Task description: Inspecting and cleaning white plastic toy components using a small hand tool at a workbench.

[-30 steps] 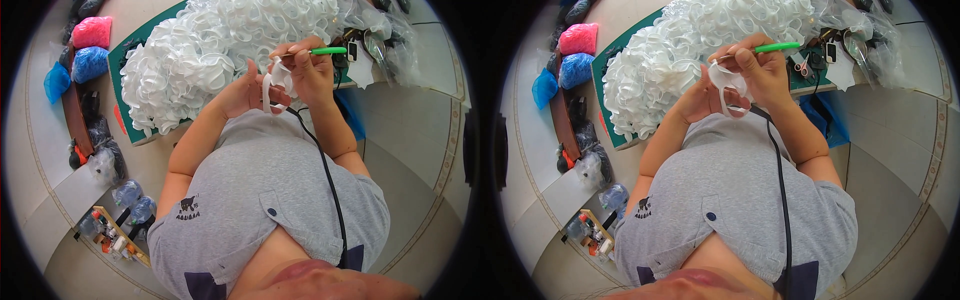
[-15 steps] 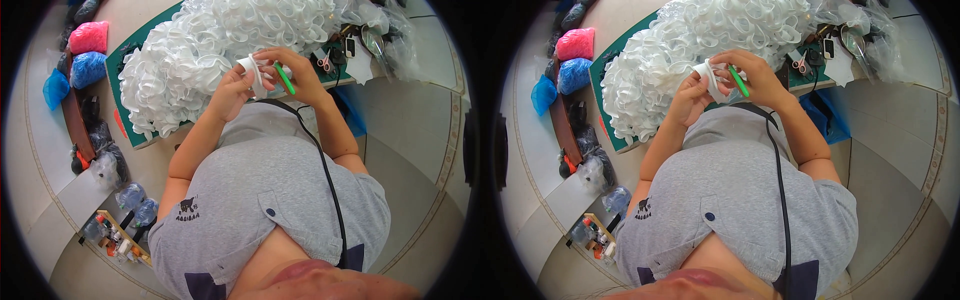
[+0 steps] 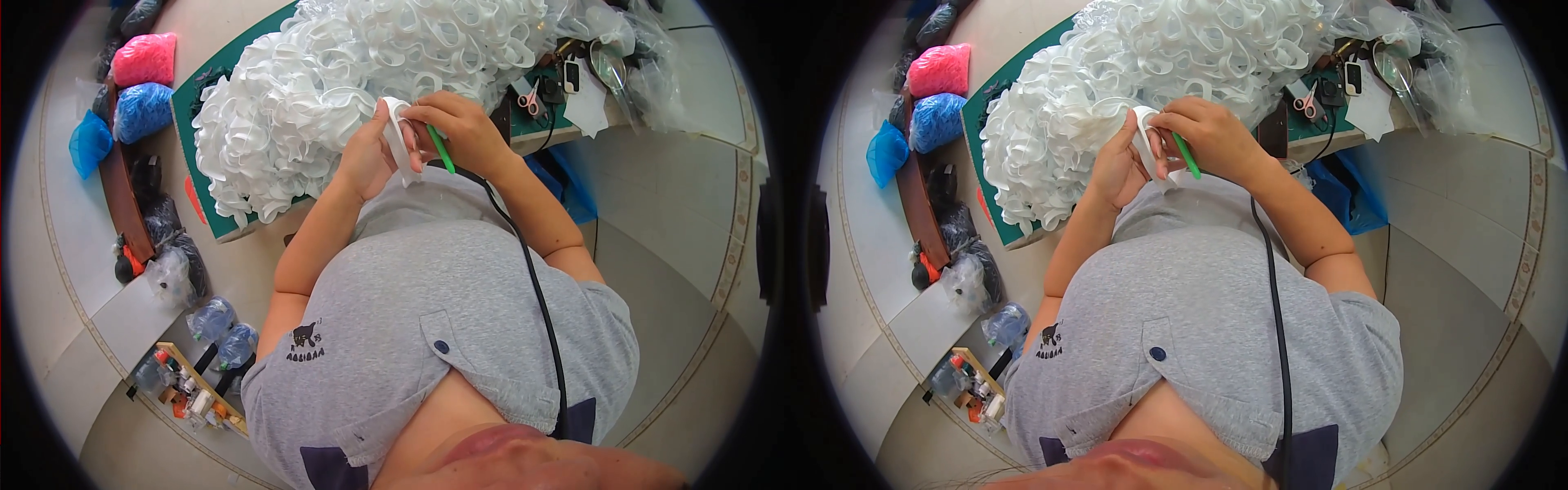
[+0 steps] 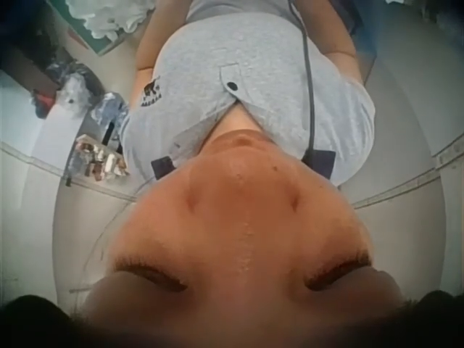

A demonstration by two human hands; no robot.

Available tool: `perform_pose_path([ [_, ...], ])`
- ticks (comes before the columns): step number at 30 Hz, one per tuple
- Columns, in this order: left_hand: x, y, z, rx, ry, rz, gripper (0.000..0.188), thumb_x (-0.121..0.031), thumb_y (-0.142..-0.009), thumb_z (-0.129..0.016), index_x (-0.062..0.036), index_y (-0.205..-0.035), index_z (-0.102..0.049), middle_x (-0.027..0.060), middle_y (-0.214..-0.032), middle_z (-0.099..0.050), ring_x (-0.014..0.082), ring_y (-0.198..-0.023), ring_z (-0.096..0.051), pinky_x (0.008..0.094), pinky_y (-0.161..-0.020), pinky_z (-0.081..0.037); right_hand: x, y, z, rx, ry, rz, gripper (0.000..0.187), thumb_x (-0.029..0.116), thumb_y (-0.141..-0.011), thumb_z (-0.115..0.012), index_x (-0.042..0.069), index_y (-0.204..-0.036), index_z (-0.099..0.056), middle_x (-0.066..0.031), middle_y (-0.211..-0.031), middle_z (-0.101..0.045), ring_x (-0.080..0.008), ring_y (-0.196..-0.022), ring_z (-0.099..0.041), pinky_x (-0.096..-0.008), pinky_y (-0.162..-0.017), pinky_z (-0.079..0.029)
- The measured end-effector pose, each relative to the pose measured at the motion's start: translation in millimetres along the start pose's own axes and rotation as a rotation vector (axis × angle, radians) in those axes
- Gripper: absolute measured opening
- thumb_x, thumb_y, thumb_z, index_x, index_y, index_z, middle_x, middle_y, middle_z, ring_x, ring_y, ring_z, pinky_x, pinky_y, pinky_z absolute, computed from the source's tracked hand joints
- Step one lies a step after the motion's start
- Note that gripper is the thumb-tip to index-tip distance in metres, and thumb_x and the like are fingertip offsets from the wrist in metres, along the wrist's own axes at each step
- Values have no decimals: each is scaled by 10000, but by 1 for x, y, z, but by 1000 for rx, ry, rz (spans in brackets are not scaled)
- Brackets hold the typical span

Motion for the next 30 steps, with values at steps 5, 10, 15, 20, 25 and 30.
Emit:
perform_pose_path([
  [5, 3, 0, -1, 26, -46, 28, 670, -517, -992, -170, -42, -688, -534, 99, -630, -549, 254, -590, -595, 442, -847, -490, -7, -2, -3, 130, -161, -82, 253, 47, -738, -684, 40, -989, -652, -112, -898, -631, -279, -779, -628, -333, -684, -507],
  [10, 7, 1, -8, 157, 15, 18, 670, -481, -1006, -165, -23, -688, -536, 132, -666, -586, 269, -620, -622, 439, -817, -495, -4, -3, -7, 229, -86, 10, 204, 14, -760, -653, 34, -963, -649, -99, -867, -628, -268, -750, -625, -329, -650, -501],
  [15, 3, 4, -2, 137, 29, -11, 658, -489, -1000, -191, -6, -800, -591, 157, -775, -636, 274, -845, -629, 411, -910, -447, -28, -3, 29, -162, 48, -101, 171, 17, -815, -623, 20, -986, -638, -95, -828, -632, -219, -713, -627, -291, -638, -490],
  [20, -21, 2, 18, -123, -99, -276, 577, -444, -1007, -247, 25, -1188, -530, 136, -1155, -604, 231, -1029, -577, 346, -949, -419, -71, 27, 44, -379, -94, -475, 155, 122, -909, -581, -8, -986, -616, -50, -799, -629, -95, -726, -595, -235, -650, -471],
  [25, -50, 22, 45, -180, 218, -501, 499, -412, -1003, -279, -28, -1258, -469, 147, -1277, -515, 249, -1187, -481, 444, -1019, -385, -106, 64, 82, -478, -371, -711, 209, 170, -937, -556, -25, -996, -601, -27, -790, -611, -81, -717, -560, -215, -685, -451],
  [30, -51, 27, 40, -140, 155, -449, 456, -404, -991, -385, -27, -1219, -502, 107, -1192, -536, 229, -1158, -489, 497, -959, -431, -78, 114, 100, 61, -14, -811, 154, 107, -878, -594, -13, -970, -625, -63, -736, -613, -126, -692, -579, -257, -658, -460],
])
Point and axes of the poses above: each hand's wrist, its own y-axis away from the middle knuckle, its own z-axis out of the back of the hand, x = y × z, the point moved 9 cm from there along -y, towards the middle knuckle
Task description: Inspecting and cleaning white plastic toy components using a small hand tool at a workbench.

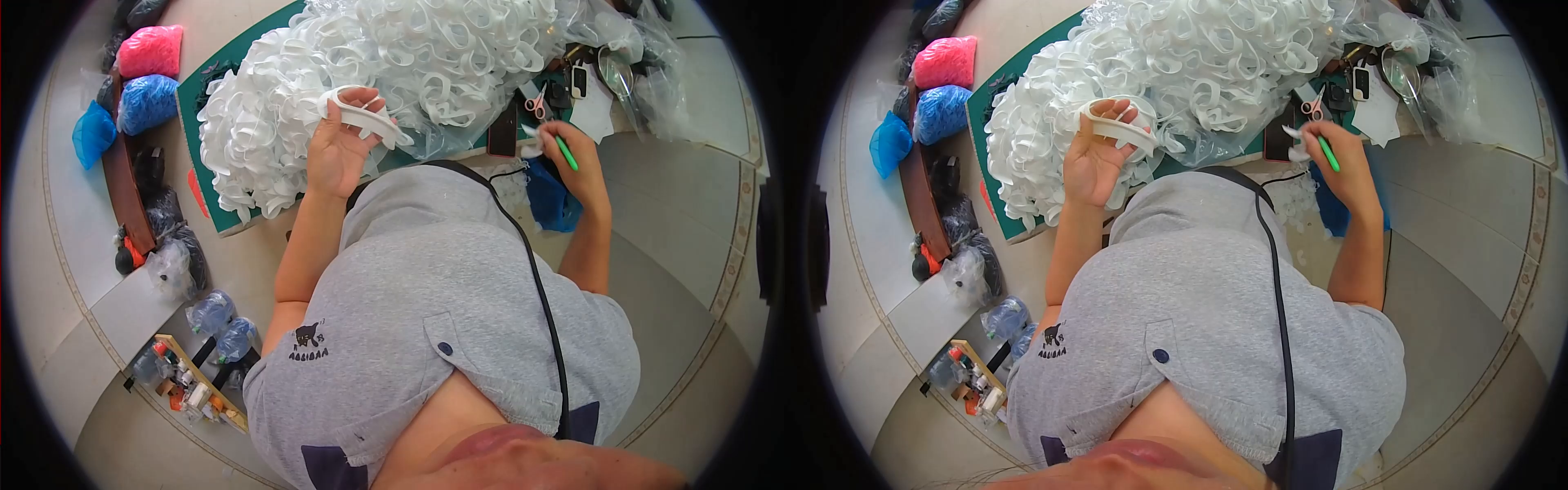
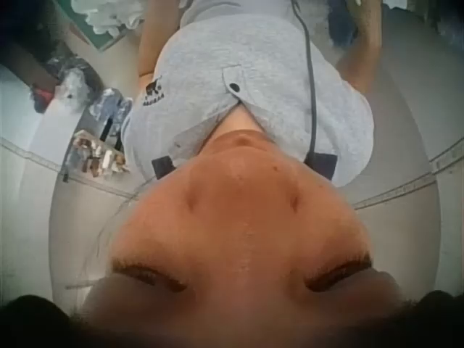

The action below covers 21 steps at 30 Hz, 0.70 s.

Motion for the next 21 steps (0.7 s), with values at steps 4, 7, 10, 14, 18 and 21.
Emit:
perform_pose_path([
  [4, 8, 0, 0, 28, -119, 69, 445, -394, -971, -441, -20, -1194, -529, 70, -1073, -569, 189, -1023, -549, 449, -919, -469, -41, 44, -11, 373, 290, -49, 133, 80, -826, -625, -2, -927, -650, -130, -768, -645, -244, -705, -620, -321, -676, -480],
  [7, 16, -1, 6, -74, -162, 139, 452, -395, -962, -457, -13, -1185, -546, 36, -964, -578, 154, -866, -568, 357, -828, -502, -49, 55, -22, 498, 329, -131, 125, 77, -778, -669, -12, -865, -652, -162, -780, -643, -308, -712, -613, -352, -678, -484],
  [10, 34, -6, 13, 28, -94, 300, 424, -390, -970, -451, -20, -1140, -570, 14, -852, -553, 118, -705, -521, 273, -698, -493, -5, 26, -18, 306, 240, -35, 138, 70, -781, -685, -10, -887, -647, -139, -776, -637, -265, -696, -609, -321, -666, -480],
  [14, 45, 9, -38, 237, 496, 555, 293, -289, -1004, -401, -24, -983, -522, 23, -756, -449, 95, -601, -436, 211, -563, -443, 78, -8, -29, -64, -54, 386, 149, 68, -825, -673, 0, -954, -640, -73, -812, -632, -160, -722, -601, -259, -649, -469],
  [18, 40, 25, -71, 360, 807, 737, 240, -211, -1014, -343, -18, -899, -426, 50, -722, -388, 104, -552, -405, 185, -399, -413, 130, -26, -70, -35, -263, 482, 202, 79, -812, -694, 10, -994, -642, -62, -825, -635, -136, -732, -597, -231, -657, -464],
  [21, 38, 26, -68, 342, 813, 720, 241, -199, -1014, -325, -7, -900, -418, 62, -716, -390, 107, -517, -398, 191, -316, -390, 137, -33, -85, 32, -398, 440, 204, 84, -821, -695, 11, -1004, -644, -50, -831, -638, -102, -742, -586, -218, -660, -460],
])
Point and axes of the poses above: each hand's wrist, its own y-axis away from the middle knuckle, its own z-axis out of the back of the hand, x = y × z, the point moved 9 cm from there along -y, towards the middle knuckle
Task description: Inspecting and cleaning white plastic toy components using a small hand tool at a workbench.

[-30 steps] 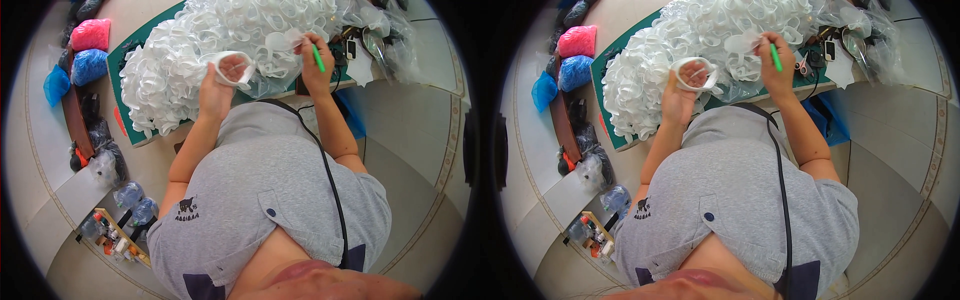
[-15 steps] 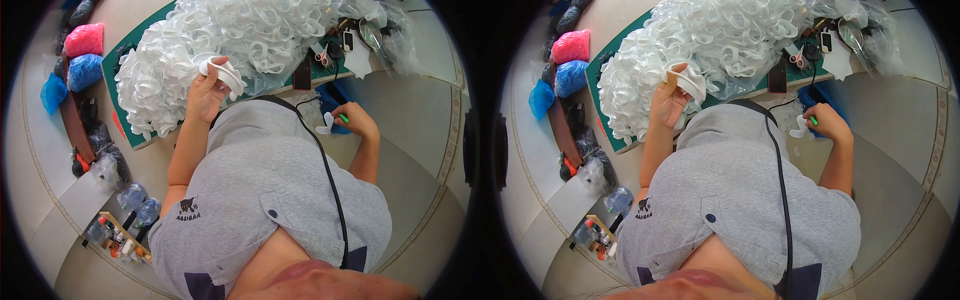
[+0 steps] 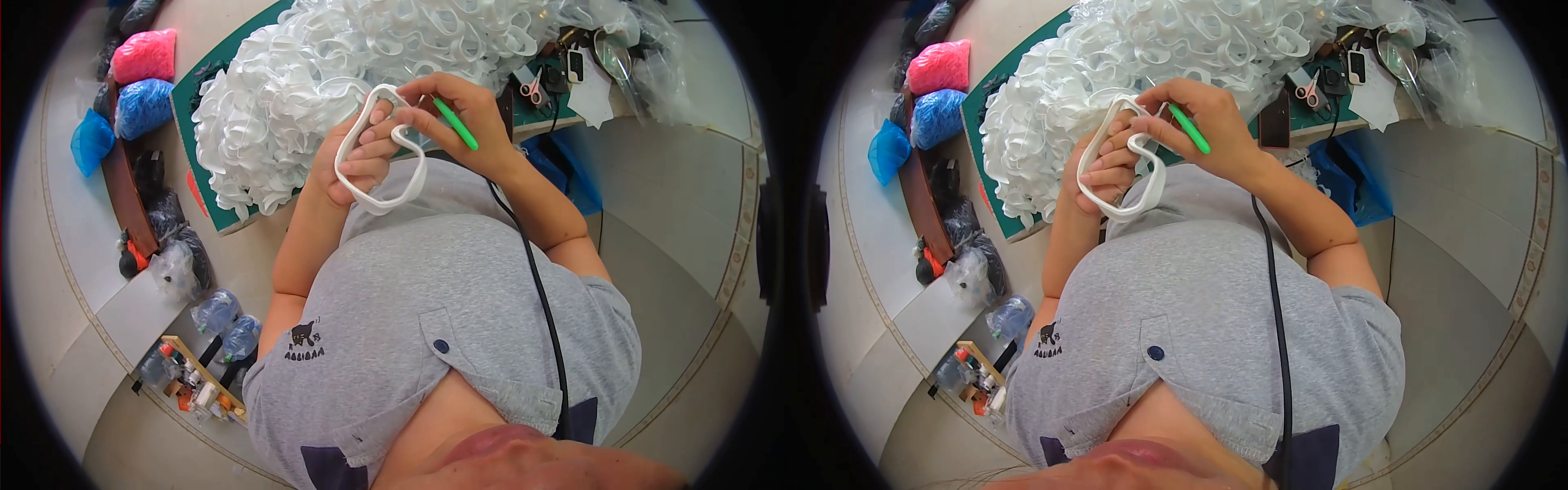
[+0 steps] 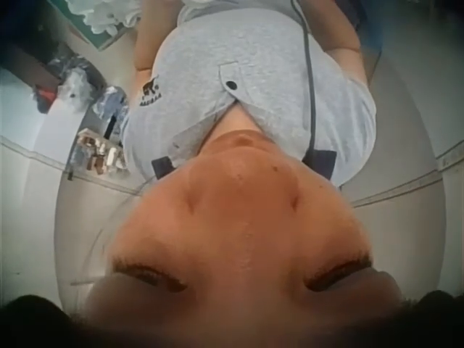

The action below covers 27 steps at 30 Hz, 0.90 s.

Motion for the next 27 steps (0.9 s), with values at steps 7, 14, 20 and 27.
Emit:
perform_pose_path([
  [7, -3, 9, 5, -83, -24, -17, 368, -314, -1027, -303, -2, -879, -427, 58, -665, -397, 90, -380, -331, 195, -282, -363, -7, -12, -7, -6, -107, -27, 188, 90, -840, -685, 5, -1002, -644, -26, -832, -638, -60, -756, -565, -194, -666, -452],
  [14, 8, 4, 0, 11, -32, 147, 409, -384, -1012, -331, -18, -910, -485, 34, -647, -429, 105, -493, -408, 215, -393, -424, -11, -17, 4, -33, 87, -63, 117, 104, -830, -694, 18, -908, -675, -6, -710, -622, -47, -633, -537, -188, -572, -432],
  [20, -28, 25, -11, 47, -444, -343, 317, -227, -975, -416, -50, -1216, -522, 109, -1158, -523, 234, -1097, -512, 474, -1058, -310, -19, 0, 68, -523, 83, -134, 94, 100, -826, -704, 16, -860, -681, 36, -639, -582, -11, -541, -491, -150, -492, -376],
  [27, -32, 30, -18, 52, -563, -426, 314, -149, -983, -413, -9, -1252, -494, 144, -1165, -568, 253, -1106, -548, 437, -1009, -403, -12, 14, 69, -497, 72, -24, 85, 79, -829, -699, 6, -855, -666, 30, -637, -576, -9, -547, -483, -143, -506, -371],
])
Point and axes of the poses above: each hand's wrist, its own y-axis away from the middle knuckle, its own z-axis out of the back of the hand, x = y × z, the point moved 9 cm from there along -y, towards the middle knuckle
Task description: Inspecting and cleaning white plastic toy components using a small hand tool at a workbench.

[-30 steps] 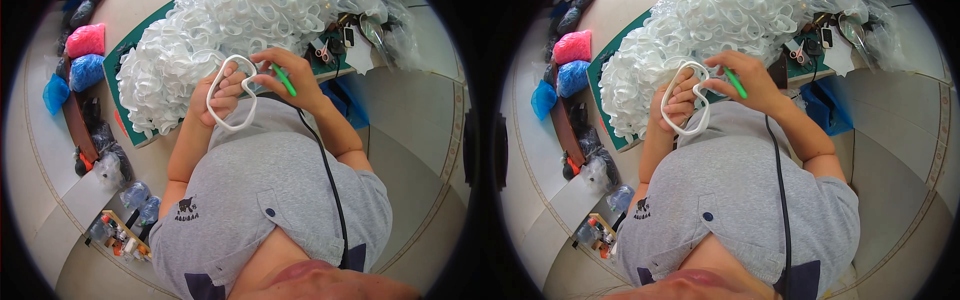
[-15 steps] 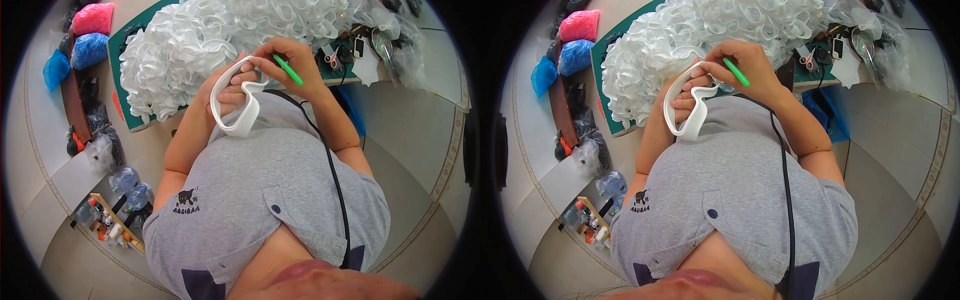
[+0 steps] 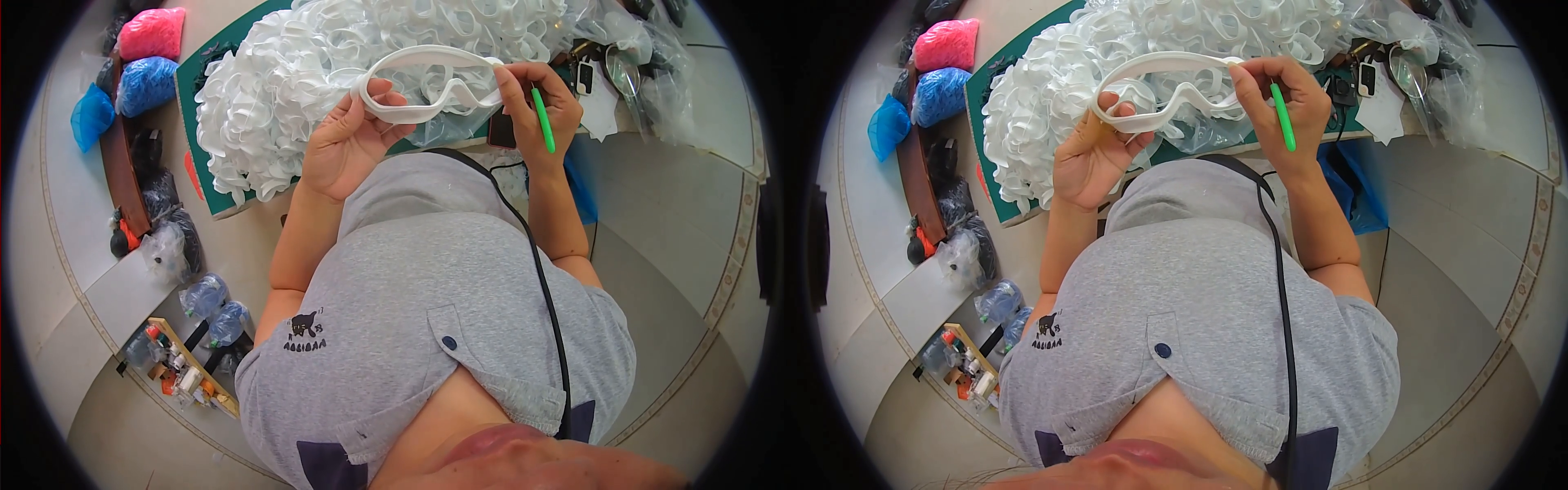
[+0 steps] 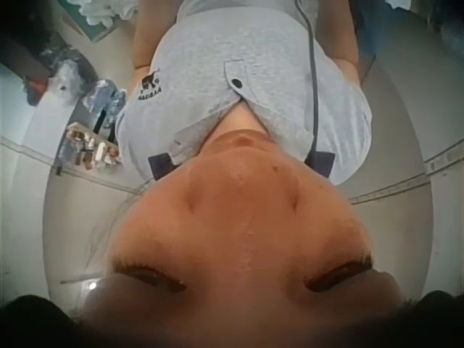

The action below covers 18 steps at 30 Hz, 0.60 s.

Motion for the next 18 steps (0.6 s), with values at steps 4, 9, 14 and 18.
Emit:
perform_pose_path([
  [4, 0, 0, 5, -58, -95, -41, 321, -165, -980, -438, -2, -1251, -494, 126, -1054, -612, 229, -1020, -582, 412, -951, -438, -1, 3, 0, 31, -2, -1, 88, 76, -828, -701, 5, -865, -663, 29, -682, -587, -17, -587, -496, -141, -516, -373],
  [9, 2, -4, -1, -4, -216, -100, 258, -176, -979, -457, -13, -1164, -533, 53, -815, -607, 165, -776, -582, 319, -777, -465, 32, 2, -20, 188, 103, 270, 123, 33, -811, -701, 6, -926, -665, -28, -856, -609, -88, -674, -546, -190, -564, -429],
  [14, 26, 0, 11, -261, -76, 160, 199, -197, -987, -461, -41, -1072, -550, 24, -731, -566, 42, -455, -411, 198, -431, -345, 74, 19, -59, 387, 133, 684, 270, 60, -732, -729, 42, -995, -675, -75, -857, -588, -193, -715, -586, -274, -628, -492],
  [18, 35, 8, 14, -363, 62, 281, 212, -166, -1005, -399, -13, -1119, -492, 47, -822, -580, 21, -407, -411, 164, -313, -300, 73, 34, -79, 551, 312, 931, 369, 121, -706, -697, 55, -1065, -644, -61, -906, -580, -198, -762, -600, -295, -621, -494],
])
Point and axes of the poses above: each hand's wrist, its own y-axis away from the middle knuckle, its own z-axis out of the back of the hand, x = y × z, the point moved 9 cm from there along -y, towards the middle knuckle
